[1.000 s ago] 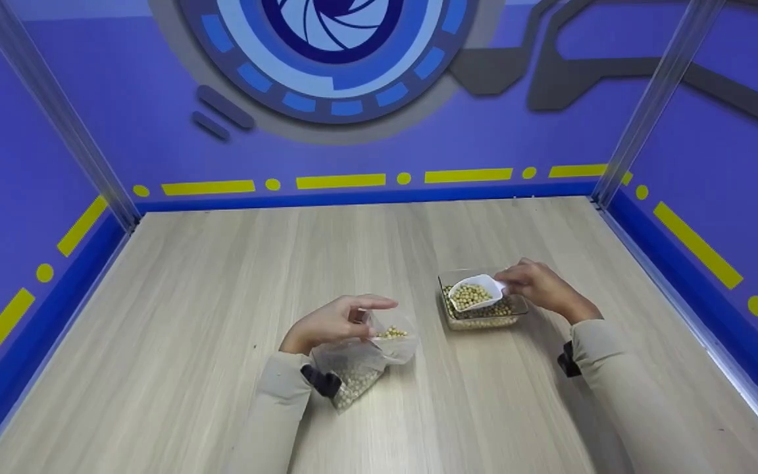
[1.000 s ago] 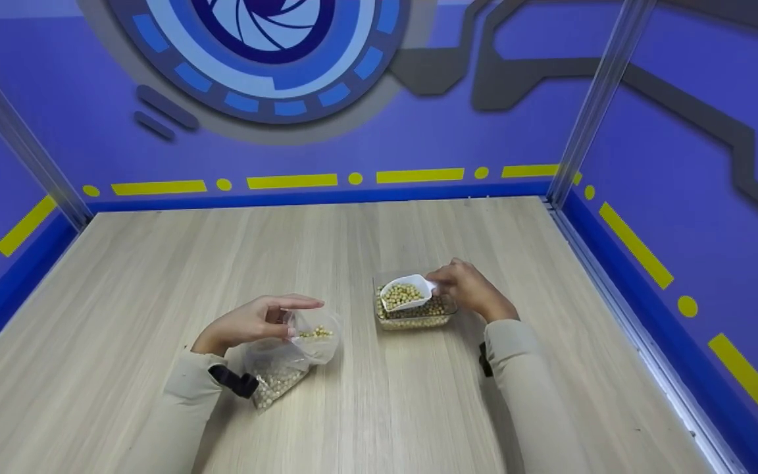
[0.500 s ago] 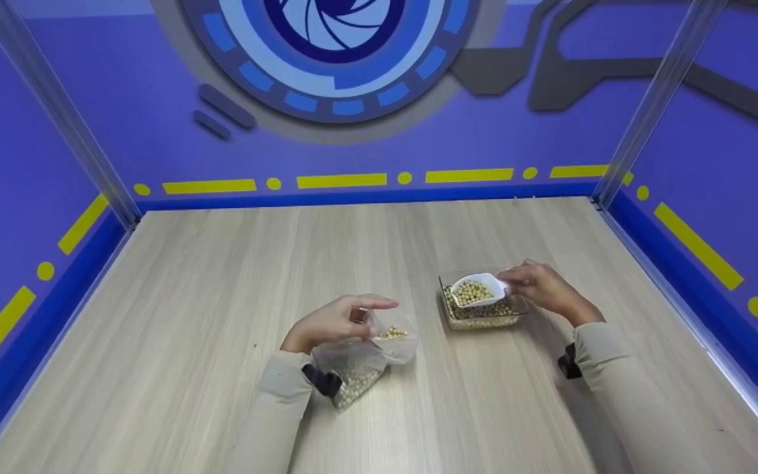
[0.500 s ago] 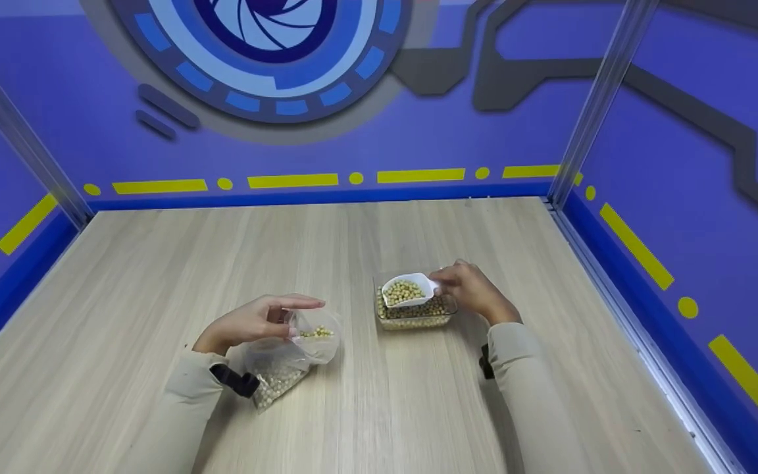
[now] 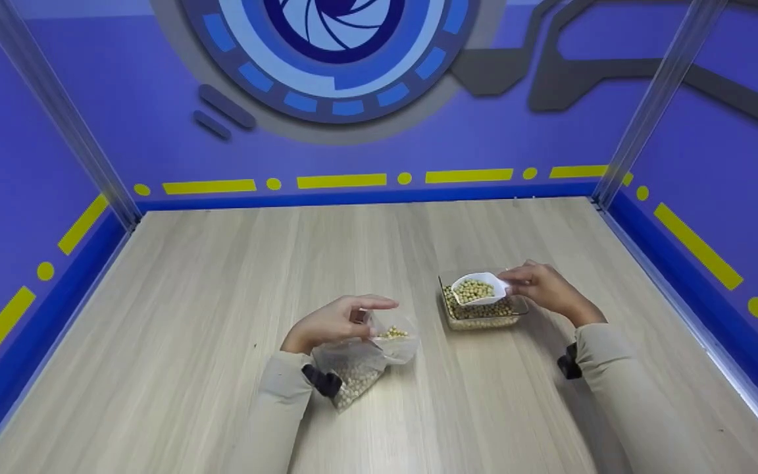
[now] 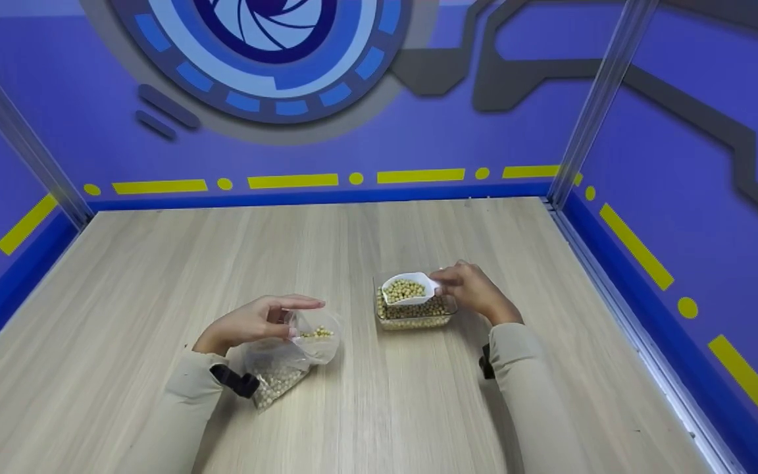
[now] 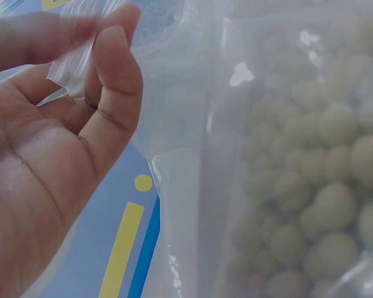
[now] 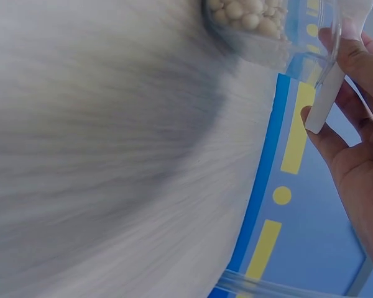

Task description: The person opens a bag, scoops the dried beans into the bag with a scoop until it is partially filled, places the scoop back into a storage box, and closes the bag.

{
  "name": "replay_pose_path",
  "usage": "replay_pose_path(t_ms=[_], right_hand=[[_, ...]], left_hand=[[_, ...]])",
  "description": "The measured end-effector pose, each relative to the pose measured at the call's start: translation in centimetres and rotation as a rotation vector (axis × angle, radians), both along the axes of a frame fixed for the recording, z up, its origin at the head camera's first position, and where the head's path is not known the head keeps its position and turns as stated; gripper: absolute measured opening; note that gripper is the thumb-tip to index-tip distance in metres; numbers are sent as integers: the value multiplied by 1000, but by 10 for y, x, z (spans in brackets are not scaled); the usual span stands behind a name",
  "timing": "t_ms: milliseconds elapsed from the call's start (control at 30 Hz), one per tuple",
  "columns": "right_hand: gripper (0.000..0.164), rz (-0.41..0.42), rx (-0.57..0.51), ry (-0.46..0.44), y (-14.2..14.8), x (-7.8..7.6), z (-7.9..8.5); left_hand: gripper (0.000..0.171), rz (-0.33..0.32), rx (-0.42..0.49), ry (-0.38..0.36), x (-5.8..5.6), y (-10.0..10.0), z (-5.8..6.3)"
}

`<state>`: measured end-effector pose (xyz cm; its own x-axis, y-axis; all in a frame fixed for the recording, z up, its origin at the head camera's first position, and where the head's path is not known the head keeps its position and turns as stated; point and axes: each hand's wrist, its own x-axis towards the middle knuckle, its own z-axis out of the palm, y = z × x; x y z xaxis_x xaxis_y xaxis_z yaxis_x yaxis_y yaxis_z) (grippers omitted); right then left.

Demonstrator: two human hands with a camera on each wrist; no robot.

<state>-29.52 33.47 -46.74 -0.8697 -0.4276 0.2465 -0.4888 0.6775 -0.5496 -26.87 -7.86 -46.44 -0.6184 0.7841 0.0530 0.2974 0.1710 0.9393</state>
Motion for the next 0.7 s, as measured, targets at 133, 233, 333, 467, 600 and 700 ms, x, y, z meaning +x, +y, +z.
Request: replay_pose_path(t_ms=[133,233,333,467,600,700], right_hand=[[31,6,-24,1,2,-1,-1],[31,-2,-38,-19,2,-1,-2],[31,-11,-46,-37,1,0,-2],[31,-20,-52,-52,1,0,-1],[32,-24,-73,-76,1,1,-1],[32,-17,-83,-65,1,1,1]], left_hand=[[54,2,-5,-10,0,0,0],[55,2,-2,-13,0,1,0],[55,1,-1,-6,0,0,-1],[54,-3,5,3,-1,0,-2],[54,-6,8,1,-1,0,-2],[55,-6,2,-6,-1,0,-1]])
